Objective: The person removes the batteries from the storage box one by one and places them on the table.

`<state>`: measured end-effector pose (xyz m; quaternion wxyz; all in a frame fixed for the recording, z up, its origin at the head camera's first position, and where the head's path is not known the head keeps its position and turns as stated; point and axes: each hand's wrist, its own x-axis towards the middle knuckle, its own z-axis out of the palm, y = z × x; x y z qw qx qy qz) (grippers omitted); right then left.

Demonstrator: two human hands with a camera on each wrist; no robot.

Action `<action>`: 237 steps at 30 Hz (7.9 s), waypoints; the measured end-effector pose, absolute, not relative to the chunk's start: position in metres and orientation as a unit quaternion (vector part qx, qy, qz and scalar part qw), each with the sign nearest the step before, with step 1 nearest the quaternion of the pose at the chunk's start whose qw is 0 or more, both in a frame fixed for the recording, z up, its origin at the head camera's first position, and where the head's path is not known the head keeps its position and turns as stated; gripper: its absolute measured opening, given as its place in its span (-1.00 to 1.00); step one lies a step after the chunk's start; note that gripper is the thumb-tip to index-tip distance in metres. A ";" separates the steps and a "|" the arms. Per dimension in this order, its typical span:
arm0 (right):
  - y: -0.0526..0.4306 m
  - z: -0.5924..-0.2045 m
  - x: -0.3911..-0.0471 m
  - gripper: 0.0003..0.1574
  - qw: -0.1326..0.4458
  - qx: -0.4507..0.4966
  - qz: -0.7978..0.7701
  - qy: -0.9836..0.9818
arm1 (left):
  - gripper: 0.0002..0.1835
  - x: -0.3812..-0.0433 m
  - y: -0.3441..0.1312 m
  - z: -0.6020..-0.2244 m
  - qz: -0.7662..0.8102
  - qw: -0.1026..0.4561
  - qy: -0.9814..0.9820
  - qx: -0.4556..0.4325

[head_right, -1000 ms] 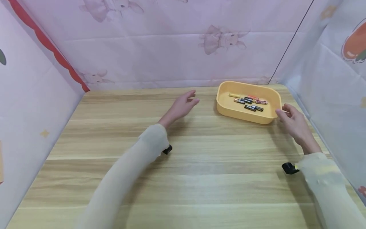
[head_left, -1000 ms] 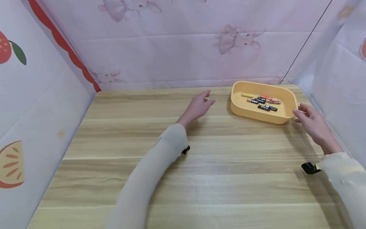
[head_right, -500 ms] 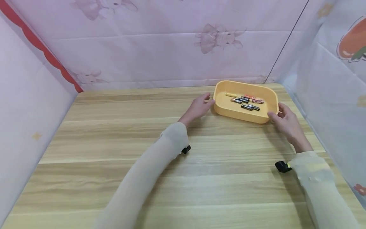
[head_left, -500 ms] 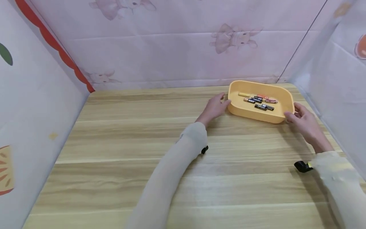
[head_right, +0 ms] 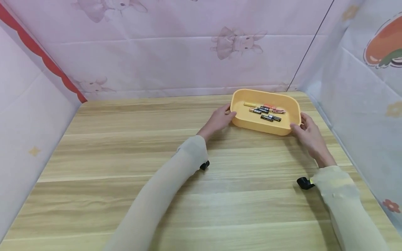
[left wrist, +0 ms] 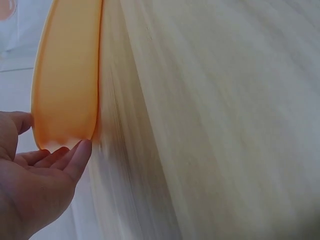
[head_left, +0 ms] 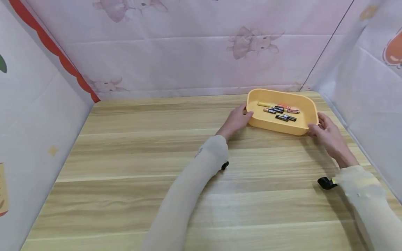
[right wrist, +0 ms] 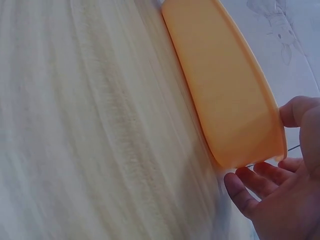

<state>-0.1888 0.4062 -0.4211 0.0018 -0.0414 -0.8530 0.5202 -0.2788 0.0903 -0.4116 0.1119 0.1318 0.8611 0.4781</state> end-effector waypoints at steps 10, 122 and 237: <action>0.396 -0.421 -0.185 -0.03 -0.013 -0.045 0.505 -0.862 | -0.30 -0.278 0.072 -0.416 0.489 0.130 0.846 0.167; 0.155 -0.388 -0.053 -0.23 -0.028 0.292 0.377 -0.878 | 0.15 0.002 -0.238 -0.400 0.346 0.028 0.926 0.145; 0.194 -0.348 -0.157 -0.68 -0.106 0.083 0.526 -0.840 | 0.30 -0.005 -0.236 -0.388 0.364 0.139 0.915 0.101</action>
